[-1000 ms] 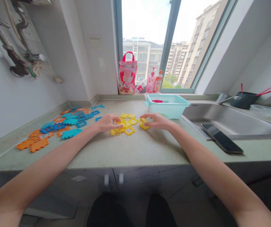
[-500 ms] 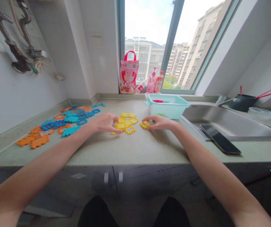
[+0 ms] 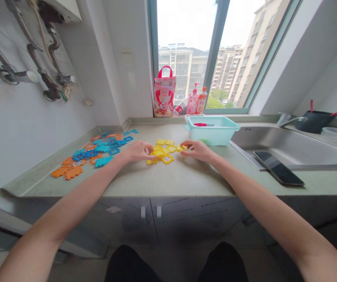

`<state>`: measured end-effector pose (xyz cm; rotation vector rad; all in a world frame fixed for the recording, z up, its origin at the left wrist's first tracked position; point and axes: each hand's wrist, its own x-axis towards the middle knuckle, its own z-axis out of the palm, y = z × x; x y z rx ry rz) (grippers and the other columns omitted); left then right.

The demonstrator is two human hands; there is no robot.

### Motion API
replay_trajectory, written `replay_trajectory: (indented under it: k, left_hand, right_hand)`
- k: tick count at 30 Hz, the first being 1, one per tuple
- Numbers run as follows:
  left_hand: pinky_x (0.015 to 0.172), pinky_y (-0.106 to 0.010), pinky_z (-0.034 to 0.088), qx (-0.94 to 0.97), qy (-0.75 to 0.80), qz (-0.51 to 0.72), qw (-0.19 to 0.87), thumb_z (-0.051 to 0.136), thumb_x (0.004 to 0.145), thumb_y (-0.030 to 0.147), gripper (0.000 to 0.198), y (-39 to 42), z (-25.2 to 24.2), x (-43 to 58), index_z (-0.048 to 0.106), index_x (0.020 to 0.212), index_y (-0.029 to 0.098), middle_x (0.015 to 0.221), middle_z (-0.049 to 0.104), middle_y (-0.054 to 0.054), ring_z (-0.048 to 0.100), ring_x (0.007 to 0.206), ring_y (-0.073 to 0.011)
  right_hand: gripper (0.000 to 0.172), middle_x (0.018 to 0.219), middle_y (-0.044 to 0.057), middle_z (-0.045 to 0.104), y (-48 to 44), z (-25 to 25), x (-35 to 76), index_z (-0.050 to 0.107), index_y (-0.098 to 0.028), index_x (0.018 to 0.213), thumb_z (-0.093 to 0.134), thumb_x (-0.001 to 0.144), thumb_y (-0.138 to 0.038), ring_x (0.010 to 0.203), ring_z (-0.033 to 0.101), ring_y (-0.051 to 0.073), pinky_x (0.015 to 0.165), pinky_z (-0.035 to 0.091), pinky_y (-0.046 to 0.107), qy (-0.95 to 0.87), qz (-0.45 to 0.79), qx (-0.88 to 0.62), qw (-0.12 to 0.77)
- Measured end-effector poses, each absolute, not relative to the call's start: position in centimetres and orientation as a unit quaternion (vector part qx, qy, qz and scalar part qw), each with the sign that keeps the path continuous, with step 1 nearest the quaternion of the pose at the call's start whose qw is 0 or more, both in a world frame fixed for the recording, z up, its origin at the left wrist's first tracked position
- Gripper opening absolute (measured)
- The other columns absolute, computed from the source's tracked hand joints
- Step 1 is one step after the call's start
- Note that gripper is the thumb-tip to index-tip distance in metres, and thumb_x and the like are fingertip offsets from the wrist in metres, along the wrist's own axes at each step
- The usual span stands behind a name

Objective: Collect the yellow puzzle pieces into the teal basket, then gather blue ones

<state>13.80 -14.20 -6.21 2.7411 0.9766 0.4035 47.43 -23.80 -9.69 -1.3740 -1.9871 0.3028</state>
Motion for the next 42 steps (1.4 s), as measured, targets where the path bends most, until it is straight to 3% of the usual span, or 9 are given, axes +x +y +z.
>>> replay_trajectory:
  k: [4, 10, 17, 22, 29, 33, 36, 39, 42]
  left_hand:
    - [0.079, -0.032, 0.050, 0.926, 0.320, 0.163, 0.120, 0.074, 0.076, 0.060, 0.046, -15.4, -5.5, 12.1, 0.079, 0.101, 0.021, 0.096, 0.079, -0.006, 0.071, 0.086, -0.0231]
    - [0.087, -0.035, 0.051, 0.931, 0.303, 0.170, 0.108, 0.075, 0.078, 0.057, 0.042, -17.3, -6.2, 9.7, 0.078, 0.101, 0.022, 0.100, 0.078, -0.005, 0.070, 0.093, -0.0241]
    - [0.088, -0.036, 0.050, 0.934, 0.307, 0.170, 0.068, 0.075, 0.074, 0.074, 0.072, -18.2, -7.2, 10.6, 0.073, 0.125, 0.023, 0.110, 0.073, -0.008, 0.067, 0.096, -0.0259]
    - [0.089, -0.037, 0.050, 0.928, 0.321, 0.178, 0.061, 0.068, 0.082, 0.075, 0.067, -18.6, -7.5, 11.7, 0.075, 0.123, 0.023, 0.108, 0.071, -0.008, 0.067, 0.097, -0.0264]
    - [0.085, -0.035, 0.050, 0.919, 0.328, 0.200, 0.084, 0.064, 0.090, 0.059, 0.043, -18.1, -7.8, 12.0, 0.079, 0.111, 0.024, 0.113, 0.072, -0.006, 0.066, 0.089, -0.0220]
    - [0.080, -0.036, 0.050, 0.914, 0.340, 0.199, 0.095, 0.070, 0.083, 0.065, 0.052, -18.3, -7.4, 12.3, 0.078, 0.111, 0.022, 0.111, 0.074, -0.007, 0.065, 0.083, -0.0221]
    - [0.088, -0.037, 0.052, 0.918, 0.319, 0.209, 0.108, 0.069, 0.084, 0.071, 0.067, -18.7, -7.3, 12.5, 0.072, 0.130, 0.023, 0.124, 0.071, -0.009, 0.067, 0.096, -0.0250]
    - [0.106, -0.038, 0.046, 0.945, 0.246, 0.188, 0.108, 0.059, 0.096, 0.064, 0.056, -18.9, -7.4, 12.7, 0.069, 0.137, 0.028, 0.135, 0.069, -0.008, 0.064, 0.120, -0.0267]
    - [0.112, -0.039, 0.043, 0.959, 0.208, 0.169, 0.089, 0.057, 0.100, 0.056, 0.046, -18.8, -7.6, 12.8, 0.072, 0.133, 0.028, 0.132, 0.072, -0.007, 0.062, 0.125, -0.0268]
  right_hand:
    - [0.036, 0.107, 0.005, 0.079, -23.3, -9.8, 45.0, 0.075, -0.022, 0.112, 0.075, 0.087, -0.047, 0.087, 0.072, 0.019, 0.082, 0.053, 0.030, -0.731, 0.044, -0.568, 0.375]
    - [0.041, 0.104, 0.009, 0.078, -20.4, -8.9, 41.8, 0.075, -0.021, 0.113, 0.073, 0.088, -0.054, 0.090, 0.073, 0.023, 0.080, 0.051, 0.030, -0.725, -0.018, -0.636, 0.264]
    - [0.044, 0.112, 0.008, 0.077, -19.7, -9.5, 40.8, 0.075, -0.025, 0.115, 0.068, 0.090, -0.060, 0.096, 0.072, 0.023, 0.079, 0.050, 0.028, -0.715, -0.026, -0.653, 0.247]
    - [0.044, 0.115, 0.009, 0.076, -19.9, -9.6, 41.1, 0.074, -0.024, 0.119, 0.069, 0.091, -0.057, 0.099, 0.072, 0.023, 0.082, 0.051, 0.028, -0.729, -0.014, -0.641, 0.239]
    - [0.043, 0.110, 0.010, 0.077, -19.6, -9.6, 42.2, 0.074, -0.021, 0.121, 0.066, 0.094, -0.054, 0.089, 0.072, 0.021, 0.081, 0.052, 0.029, -0.730, 0.019, -0.626, 0.275]
    - [0.039, 0.107, 0.010, 0.077, -19.7, -9.5, 42.4, 0.076, -0.020, 0.118, 0.068, 0.094, -0.050, 0.089, 0.072, 0.021, 0.082, 0.052, 0.030, -0.731, 0.026, -0.619, 0.285]
    - [0.040, 0.107, 0.009, 0.078, -19.9, -9.5, 42.2, 0.077, -0.022, 0.120, 0.069, 0.093, -0.051, 0.090, 0.072, 0.021, 0.082, 0.052, 0.029, -0.739, 0.024, -0.615, 0.274]
    - [0.043, 0.108, 0.009, 0.077, -20.1, -9.4, 41.9, 0.078, -0.024, 0.122, 0.069, 0.092, -0.054, 0.090, 0.072, 0.022, 0.082, 0.052, 0.030, -0.751, 0.012, -0.610, 0.254]
    - [0.041, 0.110, 0.010, 0.077, -20.1, -9.2, 41.9, 0.077, -0.025, 0.125, 0.065, 0.095, -0.050, 0.093, 0.073, 0.023, 0.086, 0.052, 0.030, -0.765, 0.005, -0.601, 0.229]
